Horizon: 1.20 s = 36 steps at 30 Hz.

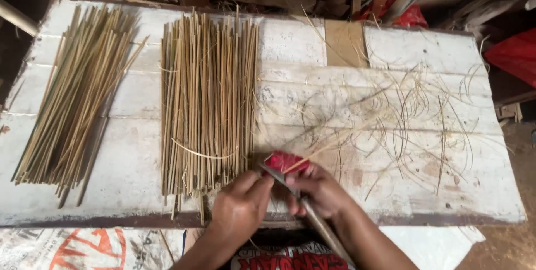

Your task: Stripping the outer layer or cleaning bamboo sticks using a hand tool in a workshop setting.

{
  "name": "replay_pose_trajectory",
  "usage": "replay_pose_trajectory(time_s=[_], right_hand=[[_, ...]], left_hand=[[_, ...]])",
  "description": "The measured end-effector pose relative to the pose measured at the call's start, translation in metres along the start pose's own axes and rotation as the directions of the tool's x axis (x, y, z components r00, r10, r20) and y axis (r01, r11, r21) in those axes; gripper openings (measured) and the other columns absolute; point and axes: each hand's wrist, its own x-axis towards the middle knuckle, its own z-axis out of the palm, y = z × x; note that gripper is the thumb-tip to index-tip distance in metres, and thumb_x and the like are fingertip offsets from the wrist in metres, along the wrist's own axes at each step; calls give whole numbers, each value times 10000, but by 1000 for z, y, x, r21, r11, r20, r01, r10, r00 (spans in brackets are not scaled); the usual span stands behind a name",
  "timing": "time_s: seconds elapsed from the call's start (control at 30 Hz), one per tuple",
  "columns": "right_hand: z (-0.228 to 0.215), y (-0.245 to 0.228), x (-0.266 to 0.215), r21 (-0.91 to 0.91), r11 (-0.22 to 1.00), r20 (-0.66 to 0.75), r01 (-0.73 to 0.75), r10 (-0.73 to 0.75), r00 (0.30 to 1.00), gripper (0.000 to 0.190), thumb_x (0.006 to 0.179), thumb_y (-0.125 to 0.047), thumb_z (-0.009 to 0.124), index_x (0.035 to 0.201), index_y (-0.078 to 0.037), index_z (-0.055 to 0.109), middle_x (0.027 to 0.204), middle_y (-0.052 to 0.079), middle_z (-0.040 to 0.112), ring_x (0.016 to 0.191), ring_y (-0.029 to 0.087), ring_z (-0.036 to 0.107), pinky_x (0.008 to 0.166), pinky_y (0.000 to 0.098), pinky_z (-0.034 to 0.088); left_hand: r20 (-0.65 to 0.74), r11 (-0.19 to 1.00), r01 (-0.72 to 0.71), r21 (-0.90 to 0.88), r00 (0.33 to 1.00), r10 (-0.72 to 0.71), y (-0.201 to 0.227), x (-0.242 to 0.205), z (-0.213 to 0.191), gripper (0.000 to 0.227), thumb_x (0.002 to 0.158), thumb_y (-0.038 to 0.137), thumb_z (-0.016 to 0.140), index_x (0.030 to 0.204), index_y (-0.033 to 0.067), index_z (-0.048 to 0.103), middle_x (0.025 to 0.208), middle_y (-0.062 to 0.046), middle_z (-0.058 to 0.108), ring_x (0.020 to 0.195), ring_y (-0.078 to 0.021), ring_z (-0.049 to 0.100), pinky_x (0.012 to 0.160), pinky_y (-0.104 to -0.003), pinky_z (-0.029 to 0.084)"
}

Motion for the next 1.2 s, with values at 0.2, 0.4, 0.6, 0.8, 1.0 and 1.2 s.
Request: replay_pose_trajectory(time_s=[0.2, 0.4, 0.6, 0.8, 1.0, 1.2], right_hand=[[-78, -63, -26, 66, 981, -261, 181, -158, 952, 601, 807, 12, 721, 1391, 15, 577, 899, 159, 708, 445, 101, 556, 299, 208, 449], [-38, -29, 10, 888, 216, 442, -406, -152, 884, 276, 1038, -7, 500, 1271, -110, 605, 1156, 66, 658, 984, 130, 666, 717, 163, 552], [-96, -39, -9, 205, 970, -64, 133, -122, 990, 393, 861, 98, 625, 1249, 44, 590, 958, 174, 674, 441, 175, 619, 322, 290, 573], [-115, -95, -33, 70, 860, -337, 505, -456, 824, 566, 932, -23, 436, 1493, -90, 462, 1403, 306, 585, 451, -25, 419, 367, 114, 298], [-12, 11, 0, 27, 1000, 123, -9, 6, 992, 180, 985, -27, 616, 1055, 136, 640, 659, 266, 686, 466, 242, 646, 345, 232, 492], [-99, -61, -31, -175, 965, -182, 197, -228, 956, 490, 908, -112, 673, 1373, 12, 582, 578, 153, 699, 398, 201, 655, 335, 296, 552]], left_hand=[[141, 949, 119, -291, 987, -81, -10, -21, -32, 45, 870, 2, 692, 908, -18, 706, 718, -69, 631, 505, -105, 575, 336, -180, 435], [65, 998, 49, -26, 997, -47, 0, -4, -13, 57, 921, 57, 685, 907, 19, 726, 698, -62, 638, 458, -100, 550, 298, -165, 449], [68, 997, 19, -75, 998, -14, -14, -14, -28, 55, 909, 25, 683, 949, 18, 721, 733, -49, 611, 506, -93, 520, 334, -143, 413], [26, 979, 145, -145, 989, -142, -13, -24, -37, 103, 844, 36, 723, 945, 18, 730, 795, -73, 660, 608, -119, 634, 468, -173, 558], [0, 965, 159, -210, 987, -163, 3, -8, -6, 83, 850, 29, 703, 920, 16, 747, 785, -94, 658, 565, -143, 640, 407, -209, 544], [140, 857, 282, -431, 959, -245, -4, -32, -30, 86, 818, 51, 726, 896, 17, 732, 771, -64, 669, 627, -134, 619, 488, -212, 530]])
